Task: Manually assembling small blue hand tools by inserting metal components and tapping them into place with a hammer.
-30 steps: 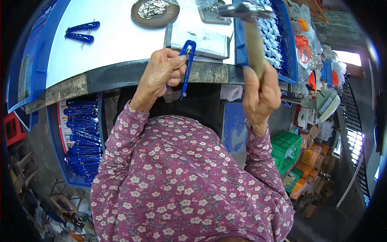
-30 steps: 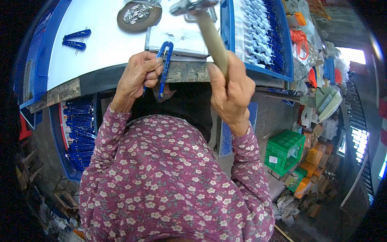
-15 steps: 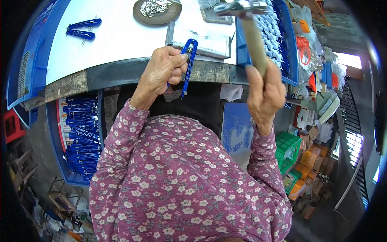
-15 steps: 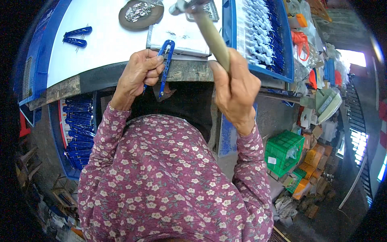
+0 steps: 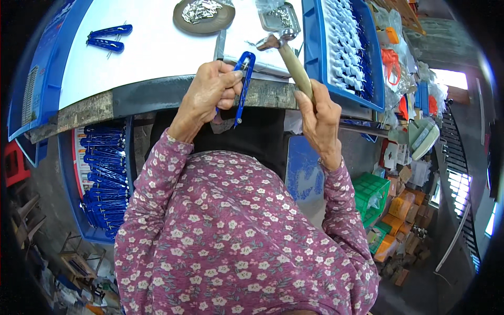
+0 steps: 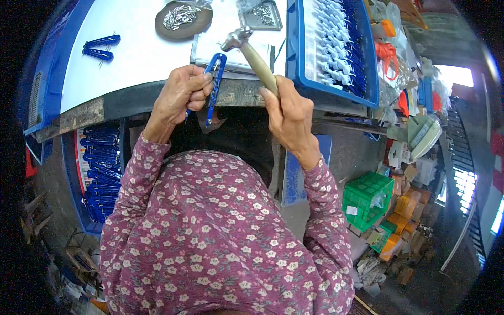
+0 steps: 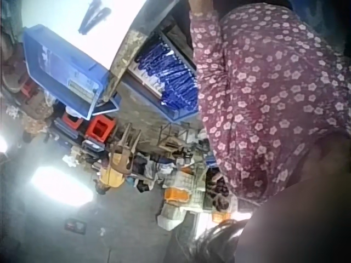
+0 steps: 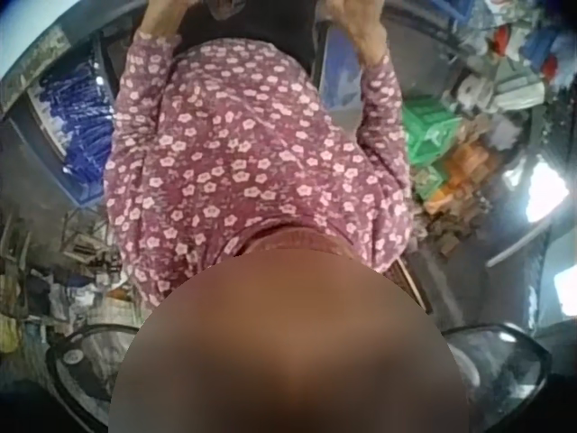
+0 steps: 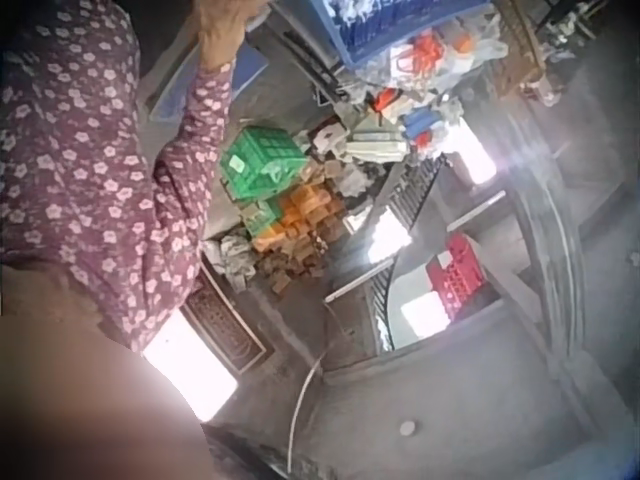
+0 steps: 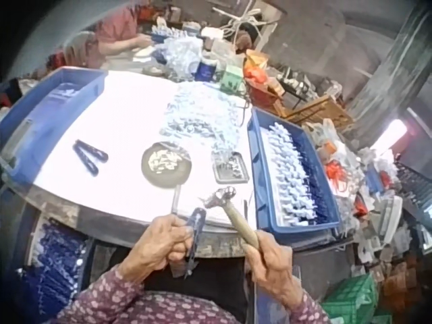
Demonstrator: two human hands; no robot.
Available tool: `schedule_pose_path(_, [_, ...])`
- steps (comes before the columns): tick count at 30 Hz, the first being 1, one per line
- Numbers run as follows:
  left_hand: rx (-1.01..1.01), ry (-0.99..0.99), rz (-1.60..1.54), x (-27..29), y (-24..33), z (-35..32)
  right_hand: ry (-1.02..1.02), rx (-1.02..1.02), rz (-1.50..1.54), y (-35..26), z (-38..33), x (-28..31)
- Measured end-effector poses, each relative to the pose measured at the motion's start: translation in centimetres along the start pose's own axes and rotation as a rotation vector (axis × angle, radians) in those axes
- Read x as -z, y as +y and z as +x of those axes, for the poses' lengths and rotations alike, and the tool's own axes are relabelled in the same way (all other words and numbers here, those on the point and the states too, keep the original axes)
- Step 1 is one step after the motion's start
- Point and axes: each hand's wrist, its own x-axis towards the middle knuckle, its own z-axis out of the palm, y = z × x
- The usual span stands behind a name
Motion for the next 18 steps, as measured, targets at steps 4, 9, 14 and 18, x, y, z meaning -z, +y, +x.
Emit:
schedule_pose_path(4, [-0.002,0.012,-0.007,-0.1,0.0,-0.2,-0.064,-0.455,0.358,1.1,-1.0,-1.2])
schedule_pose_path(9, [-0.033,-0.055,-0.092,0.4,-0.5,-0.5,-0.154,-0.825,0.984,2.1,-1.4,-1.5])
schedule_pose_path(14, [-0.077,-0.138,-0.086,0.3,-0.2,-1.3,-0.064,-0.206,-0.208,0.6,-0.2,-0.8])
schedule_pose_path(18, [-0.026,-0.188,-0.071,-0.8,0.4,-2.1,0.099,-0.185,0.1,-1.7,1.8,-1.7])
